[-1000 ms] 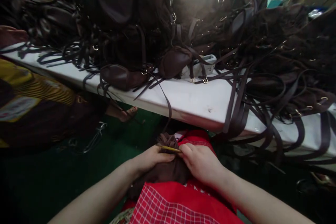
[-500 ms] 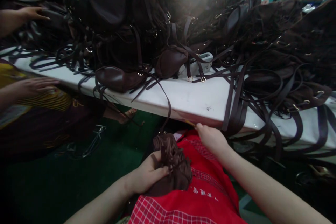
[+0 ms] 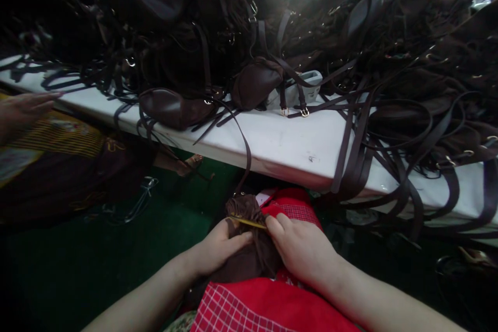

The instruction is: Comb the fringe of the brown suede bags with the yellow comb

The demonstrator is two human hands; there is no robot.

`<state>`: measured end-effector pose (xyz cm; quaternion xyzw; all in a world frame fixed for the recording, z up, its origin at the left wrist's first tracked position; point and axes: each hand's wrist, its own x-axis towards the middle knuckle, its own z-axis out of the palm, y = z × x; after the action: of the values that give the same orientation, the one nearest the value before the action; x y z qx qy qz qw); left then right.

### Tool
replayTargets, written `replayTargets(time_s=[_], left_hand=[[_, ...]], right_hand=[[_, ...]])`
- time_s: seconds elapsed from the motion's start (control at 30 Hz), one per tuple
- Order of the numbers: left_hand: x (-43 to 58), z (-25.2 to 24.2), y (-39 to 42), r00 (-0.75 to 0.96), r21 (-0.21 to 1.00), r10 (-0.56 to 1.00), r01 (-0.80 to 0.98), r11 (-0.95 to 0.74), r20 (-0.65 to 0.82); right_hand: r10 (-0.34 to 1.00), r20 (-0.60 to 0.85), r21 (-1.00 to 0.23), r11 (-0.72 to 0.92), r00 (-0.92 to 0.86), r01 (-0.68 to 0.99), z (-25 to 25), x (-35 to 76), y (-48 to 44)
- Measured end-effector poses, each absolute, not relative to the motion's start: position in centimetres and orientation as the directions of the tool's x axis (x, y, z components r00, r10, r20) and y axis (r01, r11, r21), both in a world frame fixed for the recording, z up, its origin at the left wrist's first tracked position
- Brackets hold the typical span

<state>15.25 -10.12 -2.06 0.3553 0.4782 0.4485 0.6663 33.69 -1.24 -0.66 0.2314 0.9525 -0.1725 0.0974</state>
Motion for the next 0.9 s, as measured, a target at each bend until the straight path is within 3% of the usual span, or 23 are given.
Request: replayTargets(time_s=[0.13, 0.27, 0.37, 0.43, 0.5, 0.57, 0.63, 0.8, 0.9], left_hand=[[15.1, -1.8, -10.7, 0.096, 0.907, 0.926, -0.190, 0.377, -0.365], [14.9, -1.8, -11.0, 0.046, 0.923, 0.931, -0.125, 0.364, -0.361], [14.7, -1.9, -10.9, 0.026, 0.923, 0.928, -0.096, 0.373, -0.372], [14.7, -2.0, -10.7, 0.024, 0.921, 0.929, -0.121, 0.370, -0.370], [14.7, -2.1, -10.5, 0.033, 0.919, 0.932, -0.159, 0.361, -0.360], [14.8, -2.1, -10.5, 0.038, 0.919, 0.934, -0.167, 0.356, -0.354], [14.8, -2.1, -10.6, 0.043, 0.923, 0.934, -0.145, 0.356, -0.354], [14.6, -1.9, -11.6, -0.011, 0.952, 0.953, -0.052, 0.301, -0.302], [14.5, -1.9, -11.7, -0.028, 0.956, 0.956, -0.026, 0.292, -0.293]], right_hand=[[0.449, -0.275, -0.184, 0.844, -0.850, 0.504, -2.2, 33.5, 0.3], [0.629, -0.301, -0.099, 0.727, -0.717, 0.679, -3.9, 34.4, 3.5], [0.718, -0.227, -0.239, 0.614, -0.658, 0.752, -3.1, 35.1, 4.3], [0.642, -0.139, -0.396, 0.661, -0.754, 0.637, -1.6, 35.1, 3.2], [0.492, -0.107, -0.440, 0.756, -0.864, 0.485, -0.3, 34.7, 1.4], [0.381, -0.160, -0.376, 0.829, -0.911, 0.413, 0.2, 34.0, -0.1], [0.384, -0.242, -0.273, 0.854, -0.891, 0.442, -0.4, 33.4, -0.5], [0.563, -0.328, -0.113, 0.774, -0.759, 0.623, -3.7, 34.0, 2.9], [0.677, -0.259, -0.176, 0.668, -0.689, 0.723, -3.3, 35.0, 4.4]])
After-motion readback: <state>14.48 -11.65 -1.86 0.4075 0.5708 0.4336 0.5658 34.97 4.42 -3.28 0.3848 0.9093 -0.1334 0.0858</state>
